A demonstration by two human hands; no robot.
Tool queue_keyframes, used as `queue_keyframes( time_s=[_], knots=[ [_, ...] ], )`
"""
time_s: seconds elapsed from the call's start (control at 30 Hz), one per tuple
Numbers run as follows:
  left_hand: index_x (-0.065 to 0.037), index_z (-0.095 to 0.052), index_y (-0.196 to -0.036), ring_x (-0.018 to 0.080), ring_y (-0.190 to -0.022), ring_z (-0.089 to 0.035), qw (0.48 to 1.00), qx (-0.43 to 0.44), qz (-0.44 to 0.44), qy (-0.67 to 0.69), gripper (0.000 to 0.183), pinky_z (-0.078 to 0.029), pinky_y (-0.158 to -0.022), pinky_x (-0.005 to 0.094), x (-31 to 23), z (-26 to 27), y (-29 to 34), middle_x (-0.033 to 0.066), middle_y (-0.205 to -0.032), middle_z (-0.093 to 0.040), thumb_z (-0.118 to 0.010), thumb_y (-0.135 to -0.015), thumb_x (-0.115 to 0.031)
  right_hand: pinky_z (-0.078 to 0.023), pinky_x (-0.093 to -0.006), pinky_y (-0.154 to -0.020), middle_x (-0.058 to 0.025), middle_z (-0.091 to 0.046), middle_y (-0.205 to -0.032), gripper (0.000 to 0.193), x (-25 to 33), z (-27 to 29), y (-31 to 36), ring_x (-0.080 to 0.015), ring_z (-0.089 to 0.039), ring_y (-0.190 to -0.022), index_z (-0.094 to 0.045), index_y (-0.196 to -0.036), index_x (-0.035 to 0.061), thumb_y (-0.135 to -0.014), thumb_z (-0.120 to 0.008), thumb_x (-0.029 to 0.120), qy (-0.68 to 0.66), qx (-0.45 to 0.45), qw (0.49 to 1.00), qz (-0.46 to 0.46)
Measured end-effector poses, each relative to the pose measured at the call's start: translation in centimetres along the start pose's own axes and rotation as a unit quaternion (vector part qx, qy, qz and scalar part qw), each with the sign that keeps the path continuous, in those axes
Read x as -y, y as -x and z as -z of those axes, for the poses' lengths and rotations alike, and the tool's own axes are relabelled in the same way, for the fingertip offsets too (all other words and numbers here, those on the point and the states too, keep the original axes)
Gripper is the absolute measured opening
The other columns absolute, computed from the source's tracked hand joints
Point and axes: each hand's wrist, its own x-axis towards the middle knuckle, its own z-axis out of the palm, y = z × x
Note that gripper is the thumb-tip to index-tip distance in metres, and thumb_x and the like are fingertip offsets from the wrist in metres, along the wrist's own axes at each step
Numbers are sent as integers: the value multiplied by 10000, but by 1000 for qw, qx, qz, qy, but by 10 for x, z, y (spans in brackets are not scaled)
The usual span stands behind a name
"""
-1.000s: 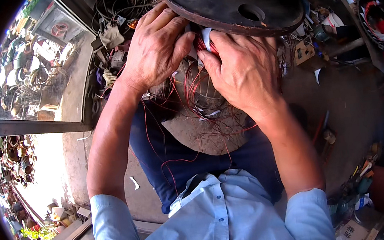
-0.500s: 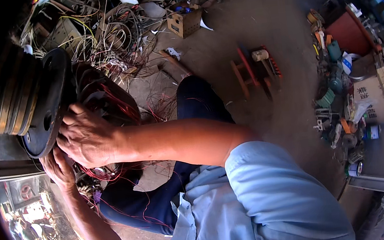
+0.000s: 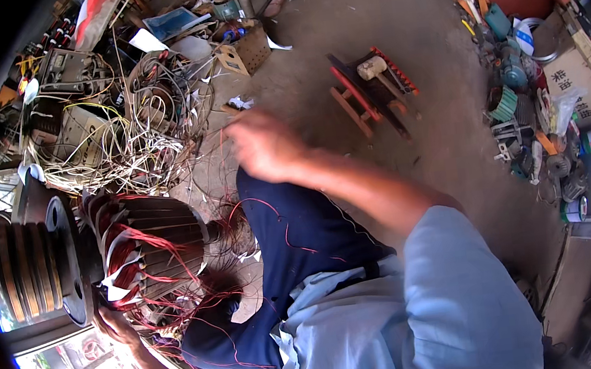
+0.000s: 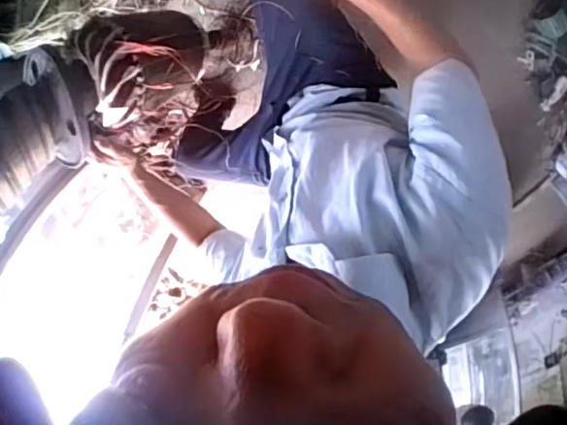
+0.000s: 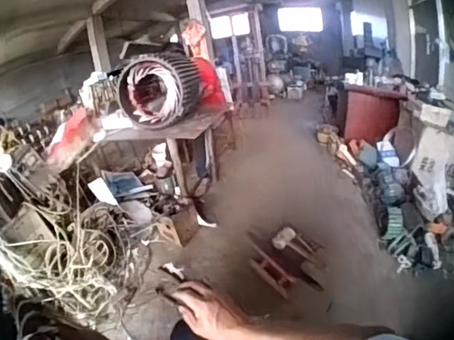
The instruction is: The person is winding copper wires into the slots of a motor stator and trimming the excess wire with scissors. They use a flat metal tool to push the wires and insulation paper into place.
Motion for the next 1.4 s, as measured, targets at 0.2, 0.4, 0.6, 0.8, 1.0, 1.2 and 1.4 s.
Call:
queue_keyframes(
  time_s=[0.2, 0.4, 0.6, 0.8, 1.0, 1.2, 1.4],
  knots=[
    [90, -627, -1395, 334, -1238, -641, 993, -18, 114, -21, 609, -479, -1094, 439, 4, 12, -4, 242, -1385, -660, -450, -1110, -418, -542, -522, -943, -240, -710, -1101, 261, -276, 110, 153, -447, -669, -1080, -680, -1147, 72, -948, -666, 240, 311, 119, 859, -389],
    [99, -634, -1348, 339, -1204, -626, 992, -32, 111, -50, 684, -474, -1053, 456, -36, 8, -6, 239, -1350, -648, -306, -1129, -461, -536, -550, -943, -256, -718, -1123, 299, -385, 186, 247, -447, -678, -1100, -670, -1136, 35, -958, -598, 264, 360, 128, 781, -493],
    [28, -632, -1381, 341, -1261, -580, 975, -76, 151, -141, 716, -461, -1054, 483, -64, -8, -12, 211, -1348, -634, -308, -1053, -520, -531, -556, -975, -266, -719, -1184, 389, -431, 206, 258, -449, -670, -1161, -655, -1245, 3, -1012, -541, 293, 390, 26, 733, -557],
    [19, -634, -1358, 312, -1178, -605, 956, -70, 114, -262, 561, -494, -997, 441, -63, 3, -6, 191, -1275, -646, -413, -1075, -412, -556, -539, -948, -275, -732, -1151, 379, -453, 203, 230, -471, -688, -1134, -653, -1286, 32, -1027, -558, 291, 175, 31, 744, -644],
    [19, -658, -1298, 277, -1079, -624, 943, -56, 81, -318, 521, -505, -936, 417, -85, 8, -16, 158, -1175, -670, -423, -1081, -392, -584, -518, -945, -185, -762, -1157, 562, -514, 185, 239, -383, -736, -1099, -625, -1339, 65, -950, -715, 461, 438, 229, 723, -483],
    [20, -682, -1237, 241, -980, -643, 955, -37, 90, -282, 489, -516, -874, 393, -56, -18, 1, 125, -1074, -694, -432, -1086, -372, -610, -402, -801, -127, -758, -1121, 467, -652, 285, 272, -224, -751, -946, -655, -1299, 68, -941, -776, 343, 575, 426, 588, -378],
    [20, -705, -1177, 206, -881, -662, 947, -43, 110, -299, 464, -528, -813, 369, -126, 13, -20, 92, -974, -718, -441, -1092, -352, -605, -389, -814, -122, -751, -1123, 462, -621, 203, 235, -219, -745, -956, -643, -1319, 71, -952, -776, 318, 485, 366, 671, -425]
  ],
)
